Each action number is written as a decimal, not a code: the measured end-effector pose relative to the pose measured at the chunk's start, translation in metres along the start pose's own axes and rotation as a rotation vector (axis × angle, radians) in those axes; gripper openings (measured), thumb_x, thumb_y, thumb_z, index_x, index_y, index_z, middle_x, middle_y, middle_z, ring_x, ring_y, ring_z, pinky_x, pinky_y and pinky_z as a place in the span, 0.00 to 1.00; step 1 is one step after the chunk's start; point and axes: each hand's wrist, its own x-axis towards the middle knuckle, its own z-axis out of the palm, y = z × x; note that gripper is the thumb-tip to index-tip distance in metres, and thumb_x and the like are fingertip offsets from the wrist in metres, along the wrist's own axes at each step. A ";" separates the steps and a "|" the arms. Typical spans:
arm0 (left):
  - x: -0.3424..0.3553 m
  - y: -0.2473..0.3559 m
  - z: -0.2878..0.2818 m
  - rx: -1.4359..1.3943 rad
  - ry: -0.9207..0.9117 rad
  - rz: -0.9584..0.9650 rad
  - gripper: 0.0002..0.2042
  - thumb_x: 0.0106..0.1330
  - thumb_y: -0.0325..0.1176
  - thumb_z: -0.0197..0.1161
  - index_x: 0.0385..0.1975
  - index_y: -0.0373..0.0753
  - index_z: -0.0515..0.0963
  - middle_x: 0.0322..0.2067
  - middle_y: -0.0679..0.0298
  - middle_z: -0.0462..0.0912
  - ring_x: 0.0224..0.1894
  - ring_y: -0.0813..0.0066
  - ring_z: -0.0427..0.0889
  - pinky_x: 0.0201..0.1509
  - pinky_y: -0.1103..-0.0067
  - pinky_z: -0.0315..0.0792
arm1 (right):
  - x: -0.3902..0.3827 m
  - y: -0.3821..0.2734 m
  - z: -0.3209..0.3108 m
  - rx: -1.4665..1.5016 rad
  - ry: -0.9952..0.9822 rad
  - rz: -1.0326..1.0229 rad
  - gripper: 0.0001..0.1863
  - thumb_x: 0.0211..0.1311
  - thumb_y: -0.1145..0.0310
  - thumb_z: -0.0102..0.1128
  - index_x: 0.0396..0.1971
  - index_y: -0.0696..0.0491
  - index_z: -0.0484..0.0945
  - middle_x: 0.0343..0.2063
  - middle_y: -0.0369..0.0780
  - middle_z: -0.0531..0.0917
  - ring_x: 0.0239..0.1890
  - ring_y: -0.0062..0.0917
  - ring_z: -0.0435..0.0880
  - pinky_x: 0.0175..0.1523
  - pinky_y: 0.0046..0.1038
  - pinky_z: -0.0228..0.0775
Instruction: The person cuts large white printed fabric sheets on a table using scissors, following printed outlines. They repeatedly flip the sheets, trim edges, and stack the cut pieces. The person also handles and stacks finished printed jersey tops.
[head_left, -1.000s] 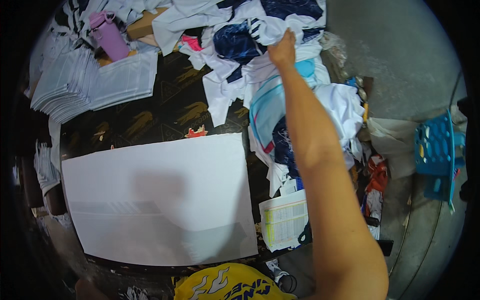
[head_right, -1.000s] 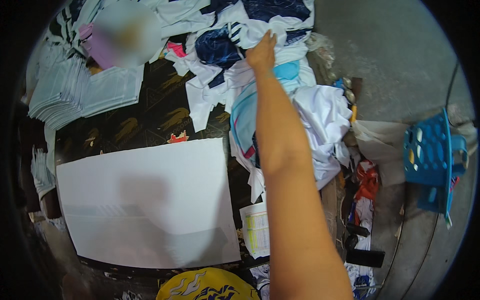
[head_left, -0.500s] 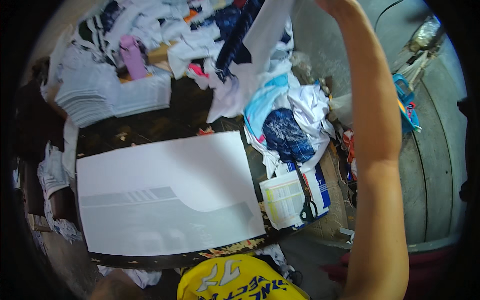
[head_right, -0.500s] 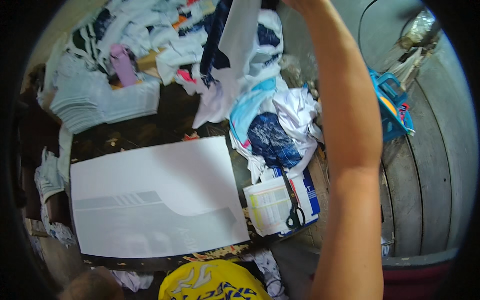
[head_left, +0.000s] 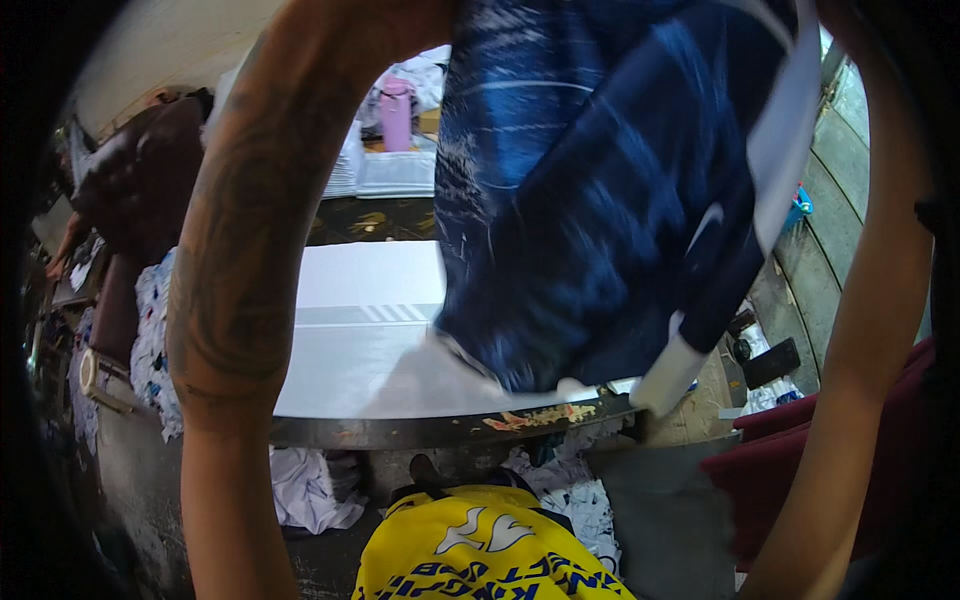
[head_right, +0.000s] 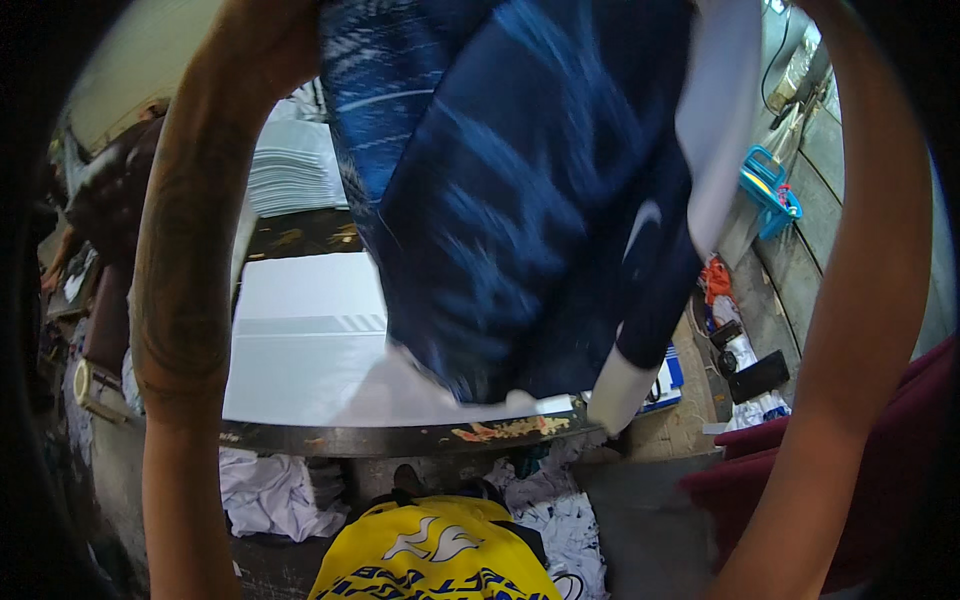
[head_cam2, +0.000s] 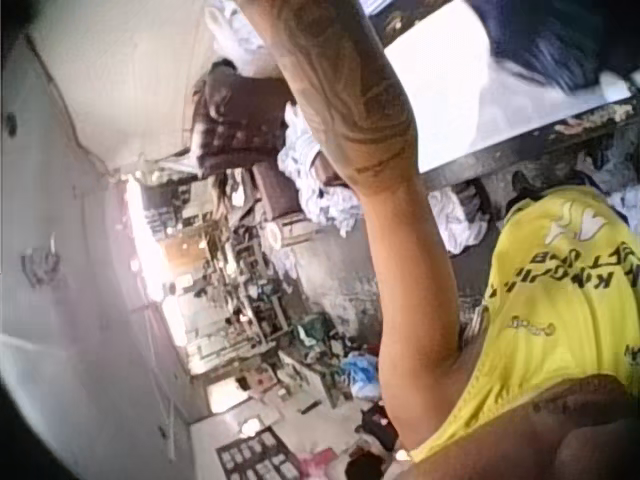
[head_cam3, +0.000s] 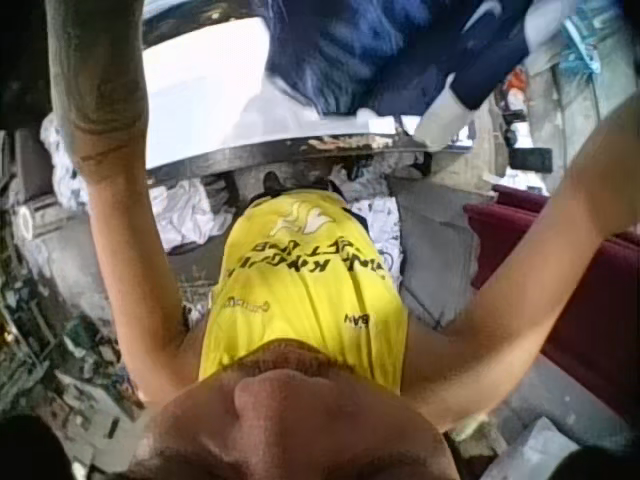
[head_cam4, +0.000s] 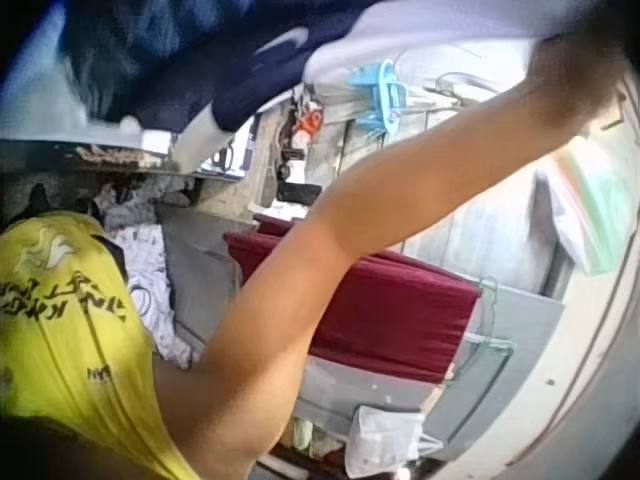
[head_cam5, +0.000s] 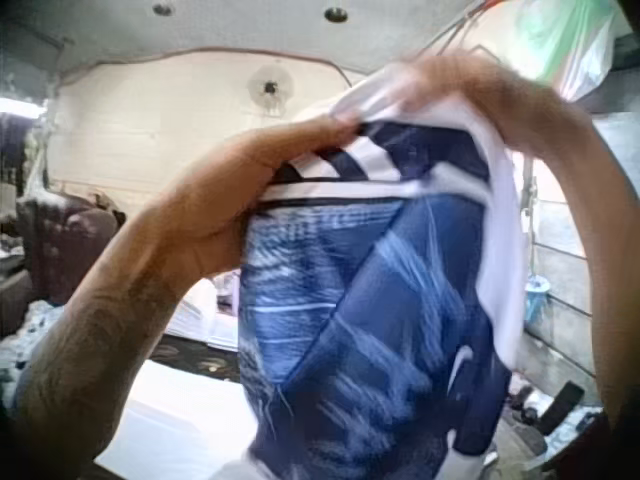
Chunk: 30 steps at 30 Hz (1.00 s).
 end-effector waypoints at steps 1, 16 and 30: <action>-0.012 0.014 0.006 0.090 0.043 0.020 0.26 0.83 0.49 0.58 0.57 0.25 0.77 0.36 0.52 0.90 0.28 0.72 0.92 0.29 0.83 0.87 | -0.016 -0.002 0.005 -0.029 -0.114 0.107 0.29 0.65 0.48 0.67 0.58 0.55 0.83 0.50 0.42 0.88 0.52 0.33 0.88 0.59 0.33 0.80; -0.462 -0.074 0.111 1.492 0.344 -0.939 0.14 0.56 0.31 0.71 0.42 0.43 0.82 0.34 0.55 0.87 0.40 0.48 0.87 0.45 0.59 0.78 | -0.368 -0.029 0.252 0.219 -0.459 0.504 0.16 0.56 0.80 0.67 0.45 0.52 0.86 0.33 0.53 0.88 0.38 0.53 0.88 0.43 0.41 0.79; -0.617 -0.092 0.008 1.341 1.808 -0.503 0.09 0.76 0.24 0.55 0.44 0.31 0.83 0.40 0.61 0.87 0.44 0.70 0.84 0.51 0.74 0.78 | -0.434 0.111 0.282 0.362 0.437 0.616 0.19 0.74 0.61 0.66 0.50 0.63 0.82 0.41 0.37 0.79 0.49 0.24 0.79 0.60 0.27 0.69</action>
